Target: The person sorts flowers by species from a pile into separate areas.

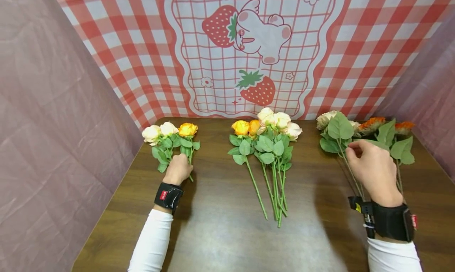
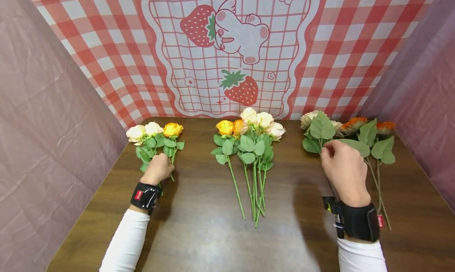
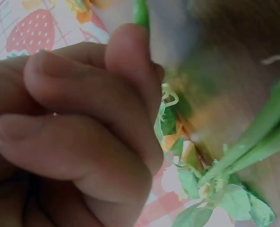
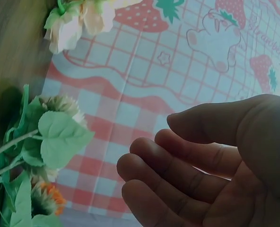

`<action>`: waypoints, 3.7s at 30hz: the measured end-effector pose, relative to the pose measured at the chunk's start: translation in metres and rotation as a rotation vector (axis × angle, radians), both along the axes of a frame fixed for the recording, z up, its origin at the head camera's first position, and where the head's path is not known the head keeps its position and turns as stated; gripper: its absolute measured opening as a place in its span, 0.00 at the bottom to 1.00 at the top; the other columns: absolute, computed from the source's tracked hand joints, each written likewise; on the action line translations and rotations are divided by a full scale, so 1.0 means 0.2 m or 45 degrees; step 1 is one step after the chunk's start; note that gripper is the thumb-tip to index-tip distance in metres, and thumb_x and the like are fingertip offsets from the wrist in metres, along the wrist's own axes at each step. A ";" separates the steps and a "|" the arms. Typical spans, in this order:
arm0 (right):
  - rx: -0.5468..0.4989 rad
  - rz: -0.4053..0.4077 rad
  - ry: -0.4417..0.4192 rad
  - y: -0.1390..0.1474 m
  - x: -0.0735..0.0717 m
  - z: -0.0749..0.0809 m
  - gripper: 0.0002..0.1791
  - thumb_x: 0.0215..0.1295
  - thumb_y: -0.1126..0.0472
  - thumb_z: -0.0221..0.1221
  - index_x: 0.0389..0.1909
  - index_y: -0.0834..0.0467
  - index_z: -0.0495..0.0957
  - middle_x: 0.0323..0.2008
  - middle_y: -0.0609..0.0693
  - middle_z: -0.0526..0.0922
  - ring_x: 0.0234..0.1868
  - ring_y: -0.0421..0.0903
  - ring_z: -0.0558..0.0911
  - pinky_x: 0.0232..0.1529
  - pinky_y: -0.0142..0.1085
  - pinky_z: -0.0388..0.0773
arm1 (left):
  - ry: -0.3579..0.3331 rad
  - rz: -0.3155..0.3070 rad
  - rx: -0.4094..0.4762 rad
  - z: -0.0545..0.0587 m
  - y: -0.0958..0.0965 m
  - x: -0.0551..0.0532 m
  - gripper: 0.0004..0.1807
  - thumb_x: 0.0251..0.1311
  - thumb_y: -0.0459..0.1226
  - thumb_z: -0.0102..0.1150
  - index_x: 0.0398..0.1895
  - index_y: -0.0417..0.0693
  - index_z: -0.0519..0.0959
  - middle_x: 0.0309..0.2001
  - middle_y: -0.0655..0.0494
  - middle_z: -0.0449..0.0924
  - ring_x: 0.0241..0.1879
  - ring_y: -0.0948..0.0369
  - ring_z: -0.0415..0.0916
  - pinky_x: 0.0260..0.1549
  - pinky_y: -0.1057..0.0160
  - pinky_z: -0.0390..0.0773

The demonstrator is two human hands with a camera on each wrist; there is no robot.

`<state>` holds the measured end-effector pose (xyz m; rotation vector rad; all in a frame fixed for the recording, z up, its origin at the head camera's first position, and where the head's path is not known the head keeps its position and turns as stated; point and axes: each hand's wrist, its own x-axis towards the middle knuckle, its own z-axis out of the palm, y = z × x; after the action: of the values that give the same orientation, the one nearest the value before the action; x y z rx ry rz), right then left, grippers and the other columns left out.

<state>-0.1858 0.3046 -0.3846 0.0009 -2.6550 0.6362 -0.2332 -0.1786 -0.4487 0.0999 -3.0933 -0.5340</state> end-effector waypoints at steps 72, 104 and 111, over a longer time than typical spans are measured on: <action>-0.770 0.917 -0.068 -0.70 0.24 -0.01 0.06 0.68 0.72 0.58 0.35 0.60 0.82 0.24 0.49 0.84 0.22 0.43 0.81 0.25 0.33 0.79 | 0.990 -0.852 0.279 0.22 0.72 0.55 0.04 0.57 0.33 0.66 0.31 0.45 0.79 0.20 0.63 0.75 0.17 0.71 0.69 0.16 0.74 0.68; -0.410 0.625 -0.306 -0.85 -0.07 -0.14 0.10 0.62 0.68 0.56 0.27 0.62 0.85 0.15 0.47 0.81 0.15 0.38 0.78 0.17 0.31 0.71 | 0.639 -0.776 0.112 0.26 0.70 0.56 0.13 0.62 0.39 0.62 0.20 0.53 0.73 0.14 0.66 0.67 0.14 0.66 0.67 0.12 0.65 0.66; -0.292 0.613 -0.432 -0.98 -0.22 -0.16 0.19 0.57 0.72 0.53 0.08 0.57 0.72 0.07 0.49 0.77 0.11 0.41 0.79 0.14 0.28 0.62 | 0.651 -0.819 0.117 0.27 0.69 0.58 0.16 0.63 0.38 0.61 0.18 0.52 0.70 0.14 0.66 0.61 0.13 0.68 0.61 0.11 0.68 0.60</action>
<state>-0.2307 0.1093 -0.4171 0.5235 -2.9035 1.1844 -0.1178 -0.0407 -0.3943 -0.9012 -2.5404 -0.5841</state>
